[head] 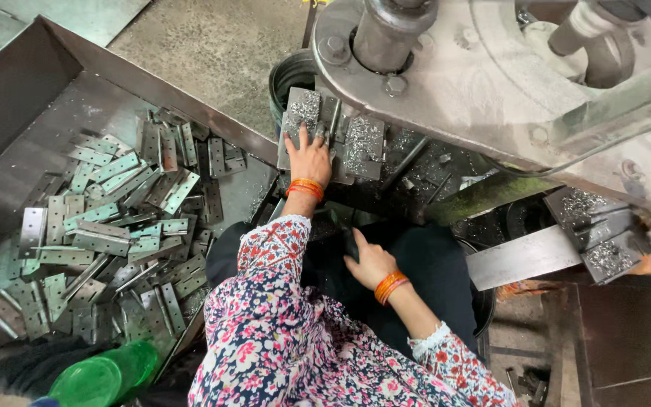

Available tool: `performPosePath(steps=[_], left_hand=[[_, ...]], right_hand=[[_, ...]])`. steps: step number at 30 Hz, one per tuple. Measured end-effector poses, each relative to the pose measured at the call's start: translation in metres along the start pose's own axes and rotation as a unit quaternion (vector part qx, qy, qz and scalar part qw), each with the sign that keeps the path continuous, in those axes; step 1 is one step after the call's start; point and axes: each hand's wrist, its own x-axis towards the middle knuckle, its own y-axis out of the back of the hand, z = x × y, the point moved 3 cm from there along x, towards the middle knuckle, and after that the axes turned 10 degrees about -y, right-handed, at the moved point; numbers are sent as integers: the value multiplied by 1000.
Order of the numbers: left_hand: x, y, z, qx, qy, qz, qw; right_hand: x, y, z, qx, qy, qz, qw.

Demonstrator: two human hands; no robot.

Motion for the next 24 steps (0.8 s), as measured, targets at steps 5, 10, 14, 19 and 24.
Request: performPosePath(steps=[5,10,14,19,24], left_hand=[[17,3,1,-14,6,-27,999],[17,7,1,-12,4,-19,1000],[21,4,-5,-3,-7,23,1000],[13,4,-5,4,-21,14,1000],[-6,17,1,28,-54,-10,998]], right_hand=[[9,-20,6,-32,-22,-3,999],[11,-98,35,49,-3,71,996],[19,-101,38,43,19,95,994],[1,-44,14,46,-11,3,999],[-8,15,-12,14,-9,-17,1000]])
